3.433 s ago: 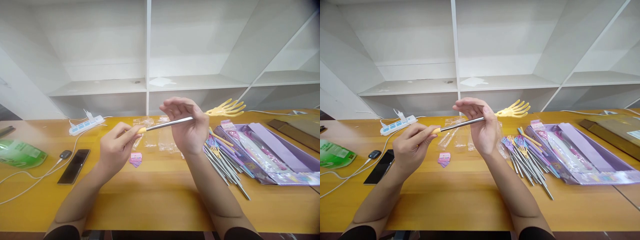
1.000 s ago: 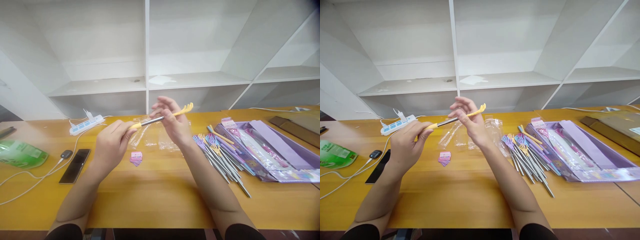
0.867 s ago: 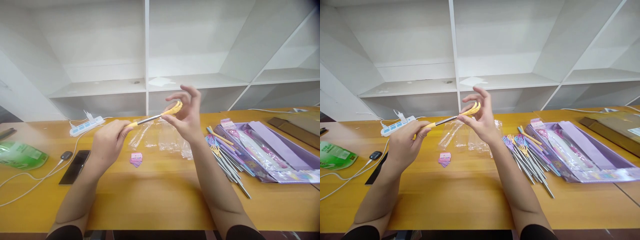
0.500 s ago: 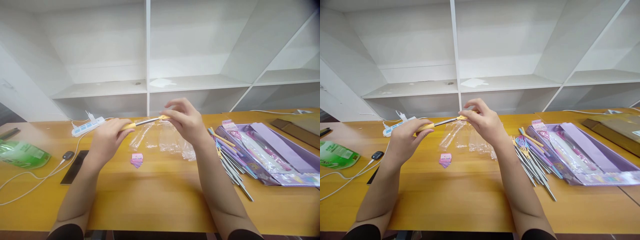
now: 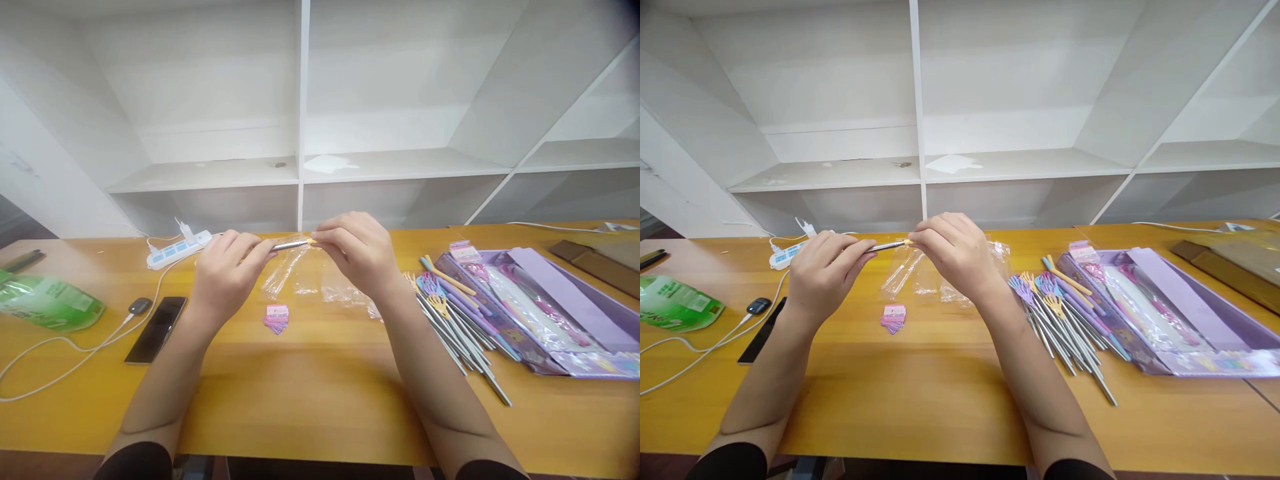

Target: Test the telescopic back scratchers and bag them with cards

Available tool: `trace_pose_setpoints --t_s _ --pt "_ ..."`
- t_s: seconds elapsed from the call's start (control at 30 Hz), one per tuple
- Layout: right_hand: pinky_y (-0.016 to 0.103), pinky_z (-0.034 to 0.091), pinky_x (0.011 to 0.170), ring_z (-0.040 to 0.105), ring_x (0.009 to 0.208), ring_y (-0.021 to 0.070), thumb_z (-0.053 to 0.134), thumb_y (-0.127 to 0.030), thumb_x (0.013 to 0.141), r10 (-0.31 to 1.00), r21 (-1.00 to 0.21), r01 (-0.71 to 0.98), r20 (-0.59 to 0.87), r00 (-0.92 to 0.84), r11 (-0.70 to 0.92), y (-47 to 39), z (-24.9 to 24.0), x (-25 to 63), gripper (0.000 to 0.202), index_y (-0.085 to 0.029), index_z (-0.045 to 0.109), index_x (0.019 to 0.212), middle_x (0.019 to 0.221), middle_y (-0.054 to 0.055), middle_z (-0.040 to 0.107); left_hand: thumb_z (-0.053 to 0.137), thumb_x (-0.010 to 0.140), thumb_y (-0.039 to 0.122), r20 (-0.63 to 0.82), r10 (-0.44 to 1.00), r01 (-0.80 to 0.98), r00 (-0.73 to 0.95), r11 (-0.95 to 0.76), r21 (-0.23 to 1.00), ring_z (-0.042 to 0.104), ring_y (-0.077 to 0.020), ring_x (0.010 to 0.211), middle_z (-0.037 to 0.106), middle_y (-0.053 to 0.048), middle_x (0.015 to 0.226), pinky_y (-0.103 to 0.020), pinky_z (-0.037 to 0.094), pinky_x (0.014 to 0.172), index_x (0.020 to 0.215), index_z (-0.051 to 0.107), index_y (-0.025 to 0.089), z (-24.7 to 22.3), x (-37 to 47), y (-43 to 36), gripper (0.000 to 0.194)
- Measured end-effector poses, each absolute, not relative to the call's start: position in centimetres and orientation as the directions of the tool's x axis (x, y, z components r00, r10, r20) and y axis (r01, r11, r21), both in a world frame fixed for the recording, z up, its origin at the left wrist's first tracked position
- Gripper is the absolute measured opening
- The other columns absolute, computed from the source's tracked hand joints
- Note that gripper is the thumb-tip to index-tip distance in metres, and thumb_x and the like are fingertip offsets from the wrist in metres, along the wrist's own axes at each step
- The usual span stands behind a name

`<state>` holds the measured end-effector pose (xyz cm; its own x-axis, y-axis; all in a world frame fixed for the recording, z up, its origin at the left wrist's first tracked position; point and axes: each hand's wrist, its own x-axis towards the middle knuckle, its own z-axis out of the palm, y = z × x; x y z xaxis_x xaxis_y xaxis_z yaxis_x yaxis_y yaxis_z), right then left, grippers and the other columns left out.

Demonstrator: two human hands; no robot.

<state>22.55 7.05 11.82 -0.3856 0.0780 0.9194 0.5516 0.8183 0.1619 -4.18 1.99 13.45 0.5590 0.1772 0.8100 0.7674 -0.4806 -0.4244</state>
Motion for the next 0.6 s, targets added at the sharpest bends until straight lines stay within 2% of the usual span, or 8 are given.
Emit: trace_pose_setpoints --t_s 0.1,0.33,0.6 --pt "0.032 0.049 0.081 0.067 0.088 0.0153 0.071 -0.013 0.101 0.033 0.194 0.585 0.934 -0.355 0.787 7.0 11.9 22.4 0.017 -0.027 0.063 0.105 0.101 0.0 0.078 0.076 0.099 0.018 0.835 0.139 0.773 0.533 -0.48 -0.414 0.061 -0.0208 0.08 0.078 -0.005 0.093 -0.035 0.042 0.065 0.109 0.07 0.021 13.4 -4.3 2.2 0.012" --pt "0.033 0.049 0.081 0.067 0.084 0.015 0.075 -0.012 0.098 -0.044 0.26 0.615 0.938 -0.344 0.744 7.3 12.1 23.0 0.021 -0.029 0.063 0.103 0.084 -0.004 0.072 0.08 0.094 0.015 0.859 0.076 0.786 0.507 -0.448 -0.425 0.062 -0.021 0.078 0.077 -0.001 0.084 -0.036 0.04 0.064 0.102 0.071 0.024 13.7 -5.0 2.6 0.015" --pt "0.037 0.045 0.08 0.068 0.085 0.0171 0.075 -0.025 0.1 0.087 0.115 0.723 0.968 -0.237 0.682 8.9 12.7 27.1 0.01 -0.03 0.068 0.095 0.086 -0.003 0.072 0.078 0.097 0.02 0.893 0.094 0.842 0.44 -0.389 -0.374 0.064 -0.0222 0.078 0.078 -0.002 0.087 -0.037 0.041 0.066 0.106 0.076 0.03 14.3 -8.7 4.2 0.013"
